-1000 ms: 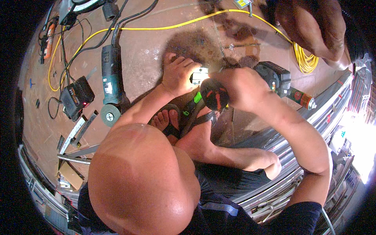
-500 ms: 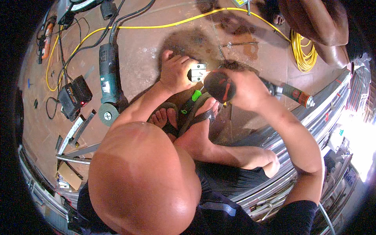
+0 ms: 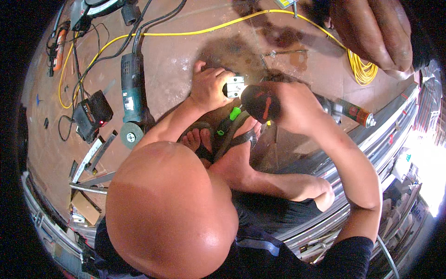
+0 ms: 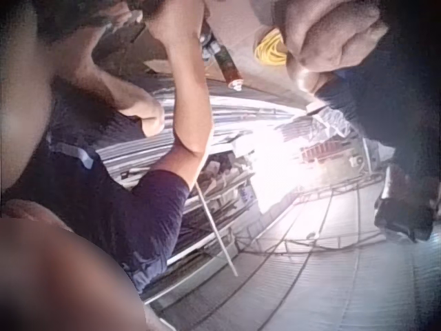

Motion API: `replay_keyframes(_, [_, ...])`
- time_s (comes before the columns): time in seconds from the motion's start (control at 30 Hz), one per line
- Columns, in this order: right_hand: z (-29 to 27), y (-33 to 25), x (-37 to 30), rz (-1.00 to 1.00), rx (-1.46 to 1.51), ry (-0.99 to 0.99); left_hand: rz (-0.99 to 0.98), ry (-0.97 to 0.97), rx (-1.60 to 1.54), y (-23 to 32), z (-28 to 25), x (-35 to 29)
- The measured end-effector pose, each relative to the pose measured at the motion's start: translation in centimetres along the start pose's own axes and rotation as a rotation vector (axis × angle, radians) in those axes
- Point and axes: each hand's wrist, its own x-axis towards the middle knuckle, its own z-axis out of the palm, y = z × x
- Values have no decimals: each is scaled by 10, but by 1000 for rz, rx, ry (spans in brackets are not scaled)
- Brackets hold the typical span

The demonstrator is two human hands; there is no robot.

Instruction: The person sits on the floor and assembles a small metal component using a hammer, screwdriver, and cordless drill. They repeatedly strike, tighten, and inspect the part while a coworker works nearby.

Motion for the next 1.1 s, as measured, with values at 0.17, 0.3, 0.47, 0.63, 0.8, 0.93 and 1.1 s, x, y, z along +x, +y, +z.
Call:
replay_keyframes(0.17, [-13,-12,-58,142,50,132,-25,-66,6,-1,-6,-5])
replay_keyframes(0.3, [-15,-5,-111,258,127,165,-46,-69,26,4,-8,-5])
replay_keyframes(0.47, [49,51,-154,487,-42,283,-86,-124,95,15,-14,-5])
replay_keyframes(0.63, [121,123,-176,658,-21,389,-130,-70,-46,25,-31,-28])
replay_keyframes(0.8, [164,171,-172,816,-2,356,-4,-101,-247,69,-67,-100])
replay_keyframes(0.93, [168,194,-170,748,76,360,3,-218,-266,107,-86,-132])
replay_keyframes(1.1, [160,216,-159,736,93,286,-30,-274,-240,140,-99,-129])
